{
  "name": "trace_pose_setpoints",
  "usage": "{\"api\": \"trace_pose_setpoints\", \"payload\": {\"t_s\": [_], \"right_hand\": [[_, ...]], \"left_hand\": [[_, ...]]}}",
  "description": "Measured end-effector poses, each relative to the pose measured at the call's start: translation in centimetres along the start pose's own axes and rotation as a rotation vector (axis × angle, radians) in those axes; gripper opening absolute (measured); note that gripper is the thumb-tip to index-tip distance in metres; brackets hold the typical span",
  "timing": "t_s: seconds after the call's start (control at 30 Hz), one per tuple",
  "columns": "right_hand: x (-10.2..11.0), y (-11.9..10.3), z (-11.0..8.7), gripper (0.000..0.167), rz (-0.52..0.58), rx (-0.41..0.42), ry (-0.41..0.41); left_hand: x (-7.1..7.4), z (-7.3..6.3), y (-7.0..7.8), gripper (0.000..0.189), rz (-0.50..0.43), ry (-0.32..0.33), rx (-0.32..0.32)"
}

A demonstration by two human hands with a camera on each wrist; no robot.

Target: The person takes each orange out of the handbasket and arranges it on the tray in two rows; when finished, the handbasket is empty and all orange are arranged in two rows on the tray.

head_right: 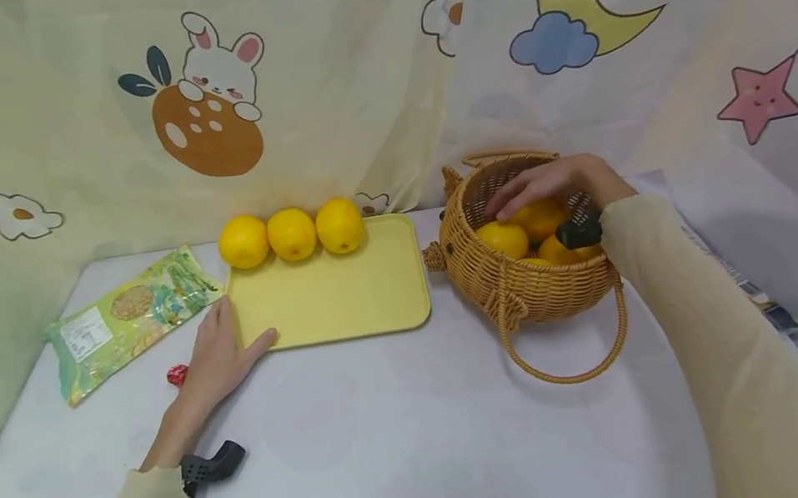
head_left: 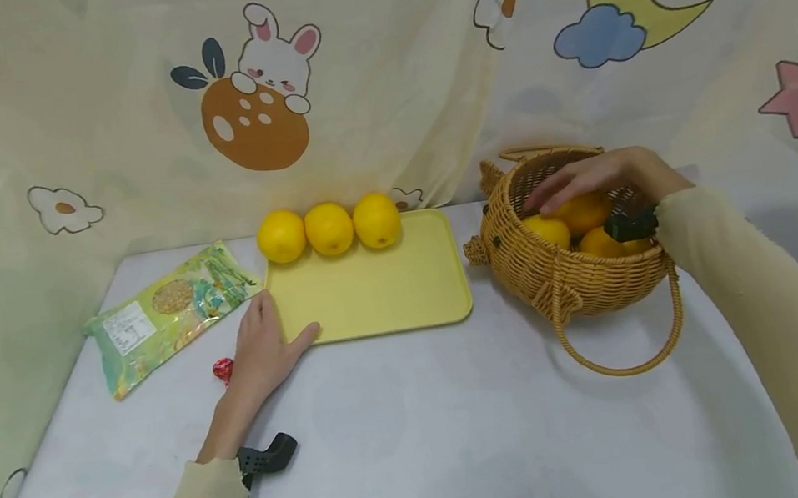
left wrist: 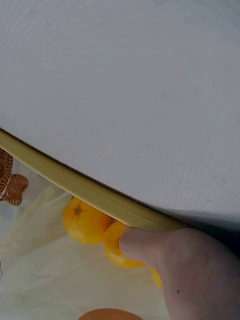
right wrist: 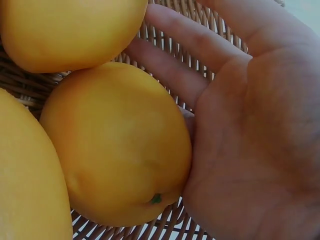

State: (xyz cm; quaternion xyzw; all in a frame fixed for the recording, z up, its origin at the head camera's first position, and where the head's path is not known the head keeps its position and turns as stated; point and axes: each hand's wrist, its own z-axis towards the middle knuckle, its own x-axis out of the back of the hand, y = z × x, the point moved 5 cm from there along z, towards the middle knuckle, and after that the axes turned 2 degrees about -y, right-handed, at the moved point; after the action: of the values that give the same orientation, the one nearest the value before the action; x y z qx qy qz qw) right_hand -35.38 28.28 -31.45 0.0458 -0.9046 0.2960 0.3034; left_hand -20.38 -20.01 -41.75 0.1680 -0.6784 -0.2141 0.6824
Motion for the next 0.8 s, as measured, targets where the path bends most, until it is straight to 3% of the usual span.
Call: {"api": "trace_pose_setpoints", "payload": {"t_s": [0.33, 0.63, 0.8], "right_hand": [[-0.8, -0.6, 0.3, 0.062, -0.04, -0.039, -0.075], [-1.0, -1.5, 0.8, 0.077, -0.155, -0.114, -0.116], [-1.3, -1.7, 1.0, 0.082, -0.177, -0.111, -0.168]], "left_hand": [[0.1, 0.0, -0.3, 0.102, -0.002, 0.011, 0.001], [0.2, 0.1, -0.2, 0.098, 0.004, 0.037, -0.019], [0.0, -0.1, -0.2, 0.1, -0.006, 0.016, -0.005]]}}
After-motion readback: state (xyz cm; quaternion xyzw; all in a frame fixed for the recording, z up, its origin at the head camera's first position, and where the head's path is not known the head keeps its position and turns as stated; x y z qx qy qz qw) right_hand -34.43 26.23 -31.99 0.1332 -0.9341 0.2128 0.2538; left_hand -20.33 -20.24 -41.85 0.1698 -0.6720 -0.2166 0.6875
